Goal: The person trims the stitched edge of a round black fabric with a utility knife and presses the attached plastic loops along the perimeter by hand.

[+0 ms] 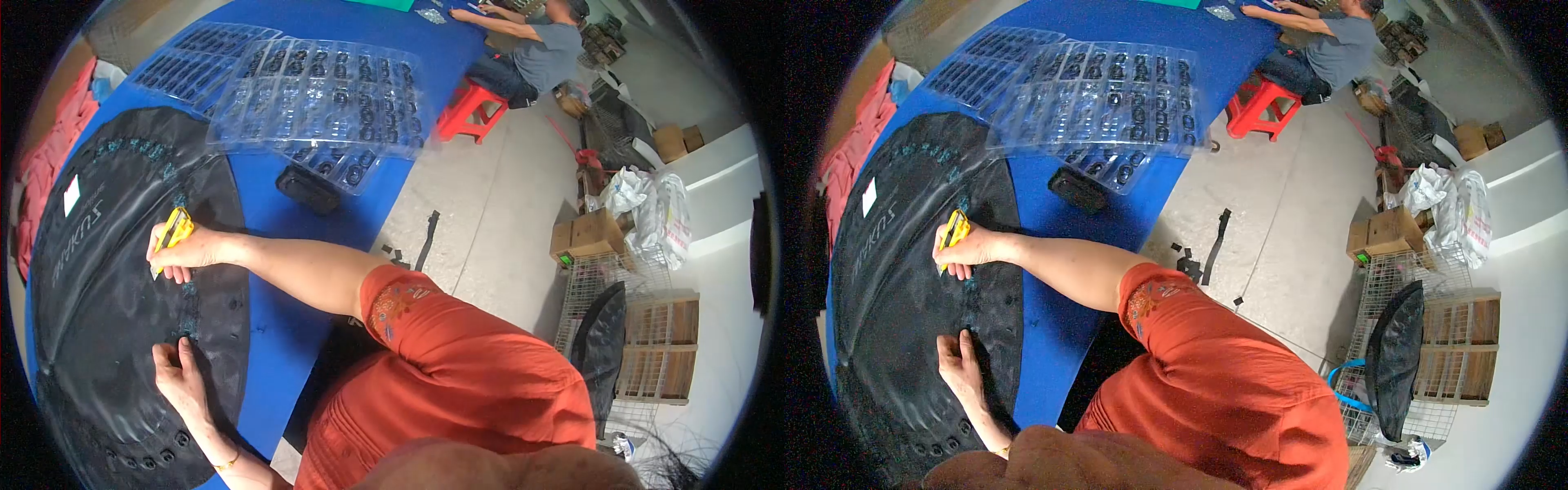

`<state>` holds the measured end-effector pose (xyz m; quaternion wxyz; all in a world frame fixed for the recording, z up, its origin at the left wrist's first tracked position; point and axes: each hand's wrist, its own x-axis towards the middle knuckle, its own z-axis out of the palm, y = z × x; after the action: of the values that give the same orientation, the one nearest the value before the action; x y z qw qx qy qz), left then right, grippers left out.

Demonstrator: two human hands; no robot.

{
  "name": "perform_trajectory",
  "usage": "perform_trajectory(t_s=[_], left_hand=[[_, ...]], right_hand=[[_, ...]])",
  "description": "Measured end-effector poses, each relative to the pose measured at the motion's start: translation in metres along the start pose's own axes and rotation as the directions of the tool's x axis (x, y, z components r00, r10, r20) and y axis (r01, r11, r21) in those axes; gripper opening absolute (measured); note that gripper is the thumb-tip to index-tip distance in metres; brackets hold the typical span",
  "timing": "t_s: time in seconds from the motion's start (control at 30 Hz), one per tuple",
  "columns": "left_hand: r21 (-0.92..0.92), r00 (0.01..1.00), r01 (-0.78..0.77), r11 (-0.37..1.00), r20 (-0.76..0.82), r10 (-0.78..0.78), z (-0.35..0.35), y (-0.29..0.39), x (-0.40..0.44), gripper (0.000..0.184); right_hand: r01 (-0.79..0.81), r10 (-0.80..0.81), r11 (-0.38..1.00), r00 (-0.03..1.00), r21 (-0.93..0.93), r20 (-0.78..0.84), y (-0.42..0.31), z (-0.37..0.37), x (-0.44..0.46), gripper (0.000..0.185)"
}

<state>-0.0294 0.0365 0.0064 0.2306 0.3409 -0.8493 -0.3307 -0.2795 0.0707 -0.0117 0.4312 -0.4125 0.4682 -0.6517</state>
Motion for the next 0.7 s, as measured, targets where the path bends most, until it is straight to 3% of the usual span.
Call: perform_trajectory(t_s=[0.1,0.2,0.3,0.5,0.57,0.7], left_hand=[[0.036,0.997,-0.069,0.997,-0.041,0.07,0.002,0.003,0.002,0.038],[0.143,0.998,-0.052,0.988,0.031,0.048,-0.001,-0.001,-0.001,0.04],[0.261,0.989,-0.143,0.955,0.063,0.131,-0.001,-0.019,0.001,0.038],[0.027,0.992,-0.122,0.992,0.046,0.12,0.001,-0.036,0.004,0.038],[-0.133,0.993,0.028,0.991,0.118,-0.012,0.0,-0.038,0.005,0.036],[-0.095,0.986,0.064,0.993,0.157,-0.049,-0.004,-0.038,0.006,0.035]], right_hand=[[-0.012,0.012,1.0,1.0,-0.015,-0.01,-0.003,0.001,-0.001,0.017],[-0.015,0.015,1.0,1.0,-0.011,-0.002,-0.002,0.001,0.0,0.018],[-0.037,0.037,0.999,0.999,-0.03,0.002,-0.002,0.001,-0.001,0.023],[-0.023,0.023,0.999,1.0,-0.033,0.01,-0.005,0.001,-0.001,0.022],[-0.035,0.036,0.998,0.999,-0.046,0.013,-0.006,0.001,-0.002,0.023],[-0.028,0.029,0.998,0.999,-0.054,0.015,-0.006,0.001,-0.002,0.022]])
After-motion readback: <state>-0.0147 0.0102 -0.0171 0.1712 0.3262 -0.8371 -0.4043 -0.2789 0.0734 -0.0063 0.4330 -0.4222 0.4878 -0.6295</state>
